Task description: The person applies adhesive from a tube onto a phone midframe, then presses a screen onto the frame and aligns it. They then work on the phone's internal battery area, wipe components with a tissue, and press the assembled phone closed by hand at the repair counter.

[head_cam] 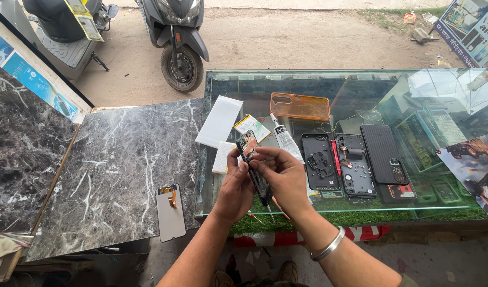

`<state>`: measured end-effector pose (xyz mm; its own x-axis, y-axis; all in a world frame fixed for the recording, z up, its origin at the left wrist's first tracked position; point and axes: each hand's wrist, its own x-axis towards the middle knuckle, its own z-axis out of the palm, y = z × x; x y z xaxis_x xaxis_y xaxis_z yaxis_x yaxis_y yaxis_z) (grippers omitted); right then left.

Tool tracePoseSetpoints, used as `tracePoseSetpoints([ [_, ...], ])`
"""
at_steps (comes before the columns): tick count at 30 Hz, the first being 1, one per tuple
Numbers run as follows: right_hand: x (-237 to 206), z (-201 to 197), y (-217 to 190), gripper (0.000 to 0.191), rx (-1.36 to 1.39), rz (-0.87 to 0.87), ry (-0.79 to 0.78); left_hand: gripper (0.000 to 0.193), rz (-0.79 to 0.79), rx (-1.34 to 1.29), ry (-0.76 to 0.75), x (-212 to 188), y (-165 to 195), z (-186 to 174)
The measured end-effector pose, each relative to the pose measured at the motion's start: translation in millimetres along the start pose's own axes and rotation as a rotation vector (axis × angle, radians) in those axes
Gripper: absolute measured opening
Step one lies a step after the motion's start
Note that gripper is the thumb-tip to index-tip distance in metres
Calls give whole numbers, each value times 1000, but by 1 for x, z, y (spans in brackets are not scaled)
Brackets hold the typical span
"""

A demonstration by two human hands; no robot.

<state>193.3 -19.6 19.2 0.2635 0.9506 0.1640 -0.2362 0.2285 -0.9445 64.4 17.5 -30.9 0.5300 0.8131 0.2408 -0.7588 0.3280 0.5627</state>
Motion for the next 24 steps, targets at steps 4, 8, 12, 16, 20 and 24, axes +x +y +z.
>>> tracePoseSetpoints([
  [4, 3, -6, 1, 19, 22, 119, -9, 51, 6, -6, -22, 0, -1, 0],
  [8, 4, -9, -2, 23, 36, 163, -6, 51, -10, 0, 4, 0, 0, 0],
  [12, 5, -9, -5, 24, 6, 180, -7, 52, -13, -12, -1, 1, -1, -1],
  [16, 6, -9, -9, 24, -43, 175, -32, 50, -21, -29, 5, 1, -1, -2],
  [20, 6, -8, -11, 23, -114, 144, -55, 49, -37, -7, 14, 1, 0, -1],
  [24, 7, -7, -9, 21, -211, 29, -54, 47, -44, -14, 11, 2, 1, 2],
])
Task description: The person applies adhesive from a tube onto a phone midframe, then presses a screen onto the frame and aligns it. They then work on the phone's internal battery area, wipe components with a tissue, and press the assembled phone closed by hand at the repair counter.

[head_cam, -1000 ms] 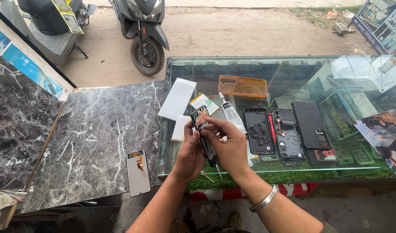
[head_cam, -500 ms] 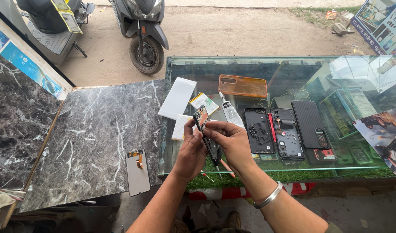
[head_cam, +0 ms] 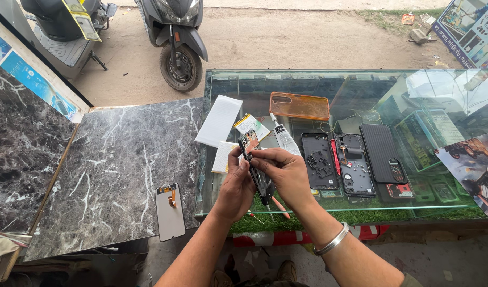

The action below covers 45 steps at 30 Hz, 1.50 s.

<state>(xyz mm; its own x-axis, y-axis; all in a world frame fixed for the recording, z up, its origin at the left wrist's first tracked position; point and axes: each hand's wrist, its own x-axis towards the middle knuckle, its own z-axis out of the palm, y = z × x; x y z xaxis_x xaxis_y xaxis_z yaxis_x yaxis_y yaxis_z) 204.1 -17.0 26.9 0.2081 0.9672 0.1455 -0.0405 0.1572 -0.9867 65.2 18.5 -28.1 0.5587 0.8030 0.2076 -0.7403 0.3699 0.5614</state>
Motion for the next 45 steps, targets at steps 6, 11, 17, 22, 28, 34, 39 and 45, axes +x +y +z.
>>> tracePoseSetpoints([
  [6, -3, 1, -4, 23, -282, -206, 32, 45, -2, 9, 9, -1, 0, 0],
  [11, -9, 5, -13, 26, -468, -310, 79, 43, -16, -19, 28, 0, -3, -6],
  [17, -13, 8, -23, 24, -745, -538, 69, 40, -21, -28, 29, 0, -5, -9],
  [22, -15, 6, -36, 26, -960, -644, -30, 36, -29, -12, 50, 1, -5, -10],
  [28, -9, 1, -39, 21, -1125, -714, -117, 30, -14, 21, 23, 4, -7, -11],
  [34, 2, -2, -24, 19, -613, -425, -182, 27, -22, -1, 48, 2, -4, -10],
  [39, 0, -5, -22, 26, -878, -492, -176, 24, -63, 25, 99, 2, -2, -6],
  [45, 5, -10, -37, 33, -1040, -529, -156, 51, -121, 1, 86, -2, 8, -2],
])
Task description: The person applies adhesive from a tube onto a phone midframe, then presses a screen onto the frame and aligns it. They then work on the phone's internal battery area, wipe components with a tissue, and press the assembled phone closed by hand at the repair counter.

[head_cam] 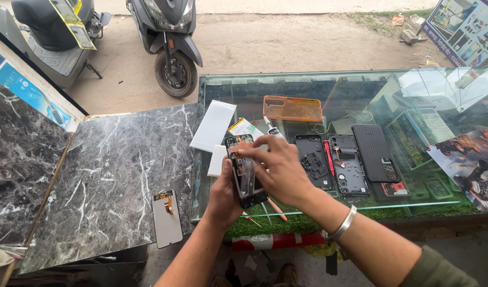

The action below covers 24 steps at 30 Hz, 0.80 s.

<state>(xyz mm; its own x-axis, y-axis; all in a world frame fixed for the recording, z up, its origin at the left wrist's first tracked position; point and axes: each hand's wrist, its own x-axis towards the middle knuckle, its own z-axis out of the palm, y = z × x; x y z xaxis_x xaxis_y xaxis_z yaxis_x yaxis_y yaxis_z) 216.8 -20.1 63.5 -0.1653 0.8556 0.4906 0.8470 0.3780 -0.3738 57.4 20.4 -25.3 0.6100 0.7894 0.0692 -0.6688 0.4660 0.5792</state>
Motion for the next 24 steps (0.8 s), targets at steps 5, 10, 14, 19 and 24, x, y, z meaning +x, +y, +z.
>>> tracePoseSetpoints([
  [5, -16, -1, -4, 36, 85, 68, 95, 57, -13, -89, -44, -2, 4, 4],
  [10, -41, 17, -14, 39, 23, -47, 38, 64, -56, -51, -5, -2, 8, 12],
  [14, -44, 29, -14, 51, -27, 18, 3, 63, -40, -76, -43, -1, 9, 14],
  [19, -45, 37, -16, 55, -166, 49, -10, 60, -68, -74, 10, -2, 8, 12],
  [24, -43, 42, -21, 62, -214, 88, 24, 56, -84, -76, 84, -2, 8, 13],
])
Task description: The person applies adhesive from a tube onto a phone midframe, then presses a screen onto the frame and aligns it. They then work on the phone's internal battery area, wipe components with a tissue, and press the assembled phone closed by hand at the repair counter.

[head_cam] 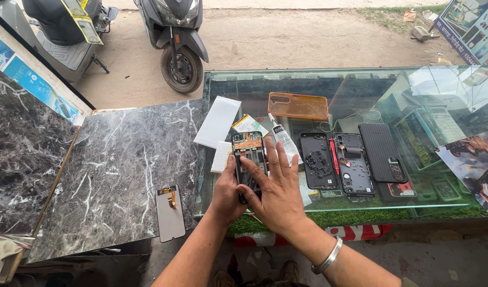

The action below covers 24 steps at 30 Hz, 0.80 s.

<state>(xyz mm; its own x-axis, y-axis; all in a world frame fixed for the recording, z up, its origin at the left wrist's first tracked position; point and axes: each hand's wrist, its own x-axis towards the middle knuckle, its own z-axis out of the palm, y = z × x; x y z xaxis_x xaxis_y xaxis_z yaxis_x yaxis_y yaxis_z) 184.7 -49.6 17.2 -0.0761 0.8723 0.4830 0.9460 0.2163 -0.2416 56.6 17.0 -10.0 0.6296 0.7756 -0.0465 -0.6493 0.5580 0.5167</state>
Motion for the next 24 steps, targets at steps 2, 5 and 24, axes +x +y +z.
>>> tracePoseSetpoints([
  [2, 1, 1, -3, 63, -4, 16, -7, 56, 25, 3, -9, 0, 0, 1],
  [5, 1, 0, -5, 62, 18, 59, -19, 57, 23, 11, -34, 1, -1, 2],
  [24, 8, -33, 23, 22, 488, 321, 84, 61, 183, 65, -92, 0, -4, -1],
])
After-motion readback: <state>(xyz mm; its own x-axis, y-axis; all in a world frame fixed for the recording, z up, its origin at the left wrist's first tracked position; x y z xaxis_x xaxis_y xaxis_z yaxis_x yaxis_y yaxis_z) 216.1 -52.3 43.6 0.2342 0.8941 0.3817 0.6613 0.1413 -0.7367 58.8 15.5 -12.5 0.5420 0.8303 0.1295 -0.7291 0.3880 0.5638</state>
